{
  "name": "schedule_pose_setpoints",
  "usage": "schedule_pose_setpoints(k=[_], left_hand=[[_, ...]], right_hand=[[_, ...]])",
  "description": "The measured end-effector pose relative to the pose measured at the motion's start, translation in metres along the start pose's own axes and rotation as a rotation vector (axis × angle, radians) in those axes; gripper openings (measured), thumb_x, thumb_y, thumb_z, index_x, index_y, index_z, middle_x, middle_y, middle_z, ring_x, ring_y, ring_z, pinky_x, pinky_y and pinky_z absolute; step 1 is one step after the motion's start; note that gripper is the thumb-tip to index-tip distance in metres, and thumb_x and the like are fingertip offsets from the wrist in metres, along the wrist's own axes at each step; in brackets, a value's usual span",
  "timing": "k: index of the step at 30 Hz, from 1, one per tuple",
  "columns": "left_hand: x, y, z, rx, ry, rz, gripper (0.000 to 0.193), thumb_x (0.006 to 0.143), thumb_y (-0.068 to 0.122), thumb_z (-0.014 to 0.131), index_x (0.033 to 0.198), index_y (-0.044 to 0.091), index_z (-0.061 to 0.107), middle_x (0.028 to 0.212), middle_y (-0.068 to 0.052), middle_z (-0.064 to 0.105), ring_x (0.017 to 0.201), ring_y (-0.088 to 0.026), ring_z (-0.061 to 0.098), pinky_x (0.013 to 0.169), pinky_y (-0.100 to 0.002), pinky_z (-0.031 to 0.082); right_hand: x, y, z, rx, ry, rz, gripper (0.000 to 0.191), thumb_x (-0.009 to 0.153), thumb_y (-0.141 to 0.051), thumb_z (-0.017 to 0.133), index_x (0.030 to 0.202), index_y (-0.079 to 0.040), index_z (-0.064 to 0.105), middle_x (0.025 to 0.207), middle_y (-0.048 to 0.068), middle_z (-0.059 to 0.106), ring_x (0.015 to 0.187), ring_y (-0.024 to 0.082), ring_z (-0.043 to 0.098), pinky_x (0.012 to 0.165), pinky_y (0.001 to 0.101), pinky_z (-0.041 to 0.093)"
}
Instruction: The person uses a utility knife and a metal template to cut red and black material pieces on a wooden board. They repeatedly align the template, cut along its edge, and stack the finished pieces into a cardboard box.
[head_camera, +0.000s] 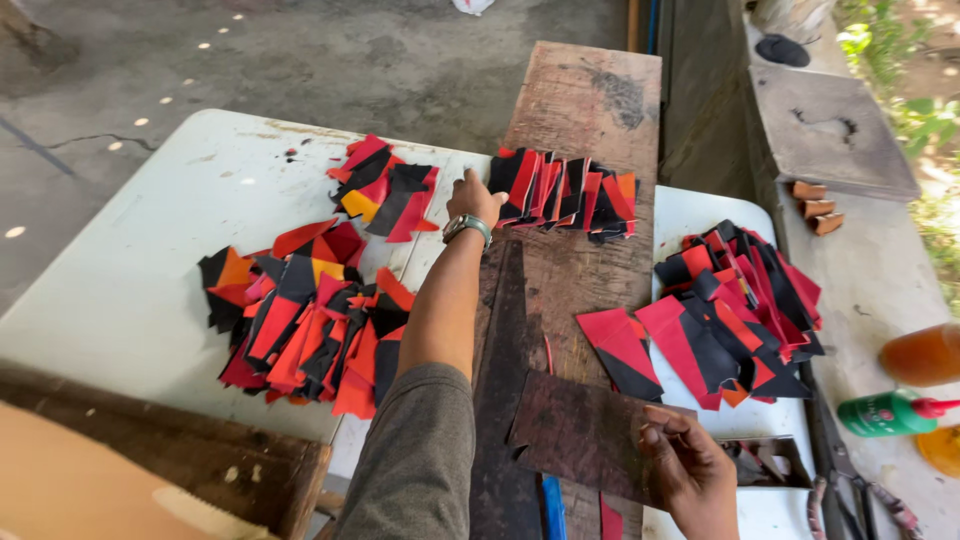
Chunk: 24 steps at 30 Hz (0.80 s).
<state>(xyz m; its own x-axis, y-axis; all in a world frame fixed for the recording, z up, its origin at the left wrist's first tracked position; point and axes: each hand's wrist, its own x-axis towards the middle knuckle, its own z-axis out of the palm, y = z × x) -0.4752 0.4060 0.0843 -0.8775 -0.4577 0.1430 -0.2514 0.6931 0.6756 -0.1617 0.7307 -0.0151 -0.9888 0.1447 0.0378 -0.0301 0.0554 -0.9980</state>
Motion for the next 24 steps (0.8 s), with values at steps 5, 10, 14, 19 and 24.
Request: schedule_pose_setpoints(k=[5, 10, 14, 19, 24], left_hand=[[-0.019, -0.005, -0.050, 0.021, 0.052, 0.319, 0.048, 0.075, 0.039, 0.086, 0.106, 0.006, 0.071, 0.106, -0.020, 0.073, 0.103, -0.040, 0.068, 0.086, -0.051, 0.055], [-0.028, -0.024, -0.155, 0.477, -0.309, 0.647, 0.035, 0.075, 0.033, 0.088, 0.079, 0.001, 0.075, 0.084, -0.022, 0.072, 0.083, -0.037, 0.074, 0.077, -0.047, 0.059], [-0.057, -0.033, -0.250, 0.709, -0.193, 0.671, 0.040, 0.073, 0.034, 0.091, 0.087, -0.001, 0.077, 0.089, -0.024, 0.073, 0.087, -0.040, 0.072, 0.077, -0.045, 0.059], [-0.134, -0.068, -0.339, 0.900, -0.209, 0.641, 0.046, 0.079, 0.036, 0.089, 0.092, -0.005, 0.074, 0.093, -0.030, 0.071, 0.089, -0.044, 0.071, 0.076, -0.050, 0.059], [-0.220, -0.122, -0.373, 0.805, -0.382, 0.538, 0.032, 0.082, 0.027, 0.081, 0.099, 0.002, 0.073, 0.092, -0.026, 0.071, 0.090, -0.044, 0.070, 0.079, -0.052, 0.057]], right_hand=[[-0.008, -0.042, 0.019, -0.296, -0.037, -0.215, 0.023, 0.097, -0.007, 0.067, 0.118, 0.000, 0.072, 0.094, 0.003, 0.073, 0.086, 0.007, 0.064, 0.079, 0.0216, 0.052], [-0.024, -0.099, 0.050, -0.468, -0.281, -0.317, 0.029, 0.090, -0.008, 0.072, 0.119, -0.003, 0.072, 0.098, 0.008, 0.073, 0.085, 0.014, 0.073, 0.077, 0.0276, 0.054], [-0.043, -0.136, 0.080, -0.585, -0.557, -0.523, 0.044, 0.085, -0.015, 0.074, 0.127, -0.005, 0.068, 0.121, 0.013, 0.067, 0.104, 0.029, 0.068, 0.089, 0.0379, 0.054], [-0.074, -0.146, 0.122, -0.705, -0.751, -0.580, 0.063, 0.084, -0.026, 0.073, 0.141, -0.005, 0.054, 0.145, 0.018, 0.054, 0.126, 0.039, 0.057, 0.100, 0.0449, 0.049], [-0.083, -0.121, 0.166, -0.734, -0.840, -0.568, 0.074, 0.085, -0.027, 0.072, 0.149, -0.004, 0.043, 0.152, 0.020, 0.047, 0.132, 0.040, 0.052, 0.107, 0.0440, 0.044]])
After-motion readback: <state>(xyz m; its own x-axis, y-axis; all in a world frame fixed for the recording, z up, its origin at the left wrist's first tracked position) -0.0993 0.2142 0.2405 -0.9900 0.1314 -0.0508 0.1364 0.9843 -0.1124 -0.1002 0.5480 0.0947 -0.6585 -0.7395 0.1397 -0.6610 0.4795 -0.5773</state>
